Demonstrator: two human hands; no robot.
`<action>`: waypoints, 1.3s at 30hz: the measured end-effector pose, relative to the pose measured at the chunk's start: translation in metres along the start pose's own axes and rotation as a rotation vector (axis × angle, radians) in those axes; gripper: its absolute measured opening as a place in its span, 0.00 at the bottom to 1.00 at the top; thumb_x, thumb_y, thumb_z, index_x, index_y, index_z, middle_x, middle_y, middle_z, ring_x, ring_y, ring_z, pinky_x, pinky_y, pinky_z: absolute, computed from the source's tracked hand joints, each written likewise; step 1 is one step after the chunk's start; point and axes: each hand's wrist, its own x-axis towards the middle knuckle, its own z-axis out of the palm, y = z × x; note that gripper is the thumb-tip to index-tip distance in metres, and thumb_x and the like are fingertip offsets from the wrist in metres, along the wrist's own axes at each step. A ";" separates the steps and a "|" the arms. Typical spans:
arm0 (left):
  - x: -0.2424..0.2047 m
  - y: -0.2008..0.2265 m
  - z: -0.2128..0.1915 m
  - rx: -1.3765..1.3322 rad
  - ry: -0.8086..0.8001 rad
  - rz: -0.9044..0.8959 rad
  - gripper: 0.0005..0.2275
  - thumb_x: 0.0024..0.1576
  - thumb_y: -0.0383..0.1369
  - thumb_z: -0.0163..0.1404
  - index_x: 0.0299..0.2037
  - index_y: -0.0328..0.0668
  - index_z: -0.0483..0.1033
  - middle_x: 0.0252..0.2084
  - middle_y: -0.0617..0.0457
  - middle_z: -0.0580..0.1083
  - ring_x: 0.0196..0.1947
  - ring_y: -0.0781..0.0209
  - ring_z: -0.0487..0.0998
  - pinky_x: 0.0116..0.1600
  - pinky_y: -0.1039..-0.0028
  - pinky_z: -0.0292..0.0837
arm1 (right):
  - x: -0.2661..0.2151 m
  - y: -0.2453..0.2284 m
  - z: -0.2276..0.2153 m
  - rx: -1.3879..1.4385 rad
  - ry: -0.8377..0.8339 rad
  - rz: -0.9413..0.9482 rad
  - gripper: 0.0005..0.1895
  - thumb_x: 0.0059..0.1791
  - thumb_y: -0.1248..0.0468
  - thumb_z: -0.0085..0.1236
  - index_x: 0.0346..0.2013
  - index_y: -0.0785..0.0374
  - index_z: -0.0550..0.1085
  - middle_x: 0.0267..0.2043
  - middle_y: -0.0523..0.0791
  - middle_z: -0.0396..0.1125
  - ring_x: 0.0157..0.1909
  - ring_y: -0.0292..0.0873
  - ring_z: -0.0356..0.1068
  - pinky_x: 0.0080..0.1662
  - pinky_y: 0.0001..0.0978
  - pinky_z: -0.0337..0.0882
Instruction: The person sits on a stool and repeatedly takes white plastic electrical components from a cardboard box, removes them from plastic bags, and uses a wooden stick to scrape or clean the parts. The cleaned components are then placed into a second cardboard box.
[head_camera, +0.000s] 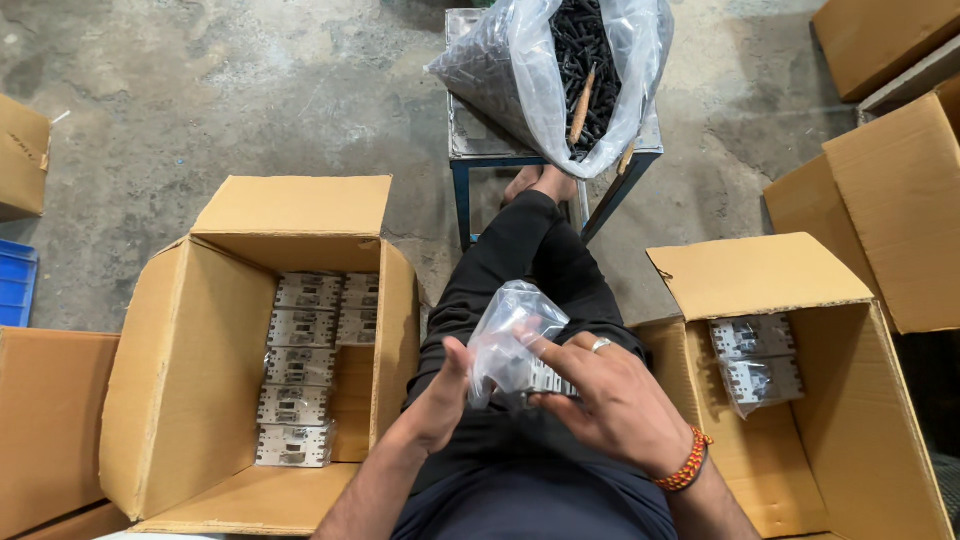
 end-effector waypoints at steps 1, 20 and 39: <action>0.000 0.000 0.002 0.063 -0.010 -0.007 0.54 0.51 0.77 0.27 0.66 0.29 0.70 0.58 0.43 0.70 0.60 0.54 0.68 0.65 0.67 0.60 | 0.000 0.002 0.002 -0.029 0.023 -0.034 0.40 0.39 0.63 0.71 0.65 0.56 0.69 0.28 0.45 0.65 0.34 0.49 0.67 0.38 0.43 0.68; 0.001 0.045 -0.062 0.166 0.562 0.275 0.16 0.53 0.22 0.57 0.53 0.33 0.77 0.38 0.47 0.81 0.38 0.63 0.82 0.38 0.78 0.72 | -0.017 0.020 0.003 -0.224 -0.049 0.044 0.17 0.43 0.61 0.64 0.48 0.52 0.79 0.32 0.43 0.69 0.39 0.48 0.68 0.41 0.42 0.69; -0.017 0.055 0.047 1.566 0.637 0.470 0.24 0.41 0.29 0.57 0.52 0.37 0.76 0.49 0.42 0.70 0.48 0.44 0.70 0.49 0.57 0.67 | 0.010 0.006 0.066 -0.337 -0.111 0.021 0.14 0.45 0.59 0.60 0.45 0.54 0.77 0.33 0.44 0.68 0.41 0.48 0.66 0.43 0.43 0.65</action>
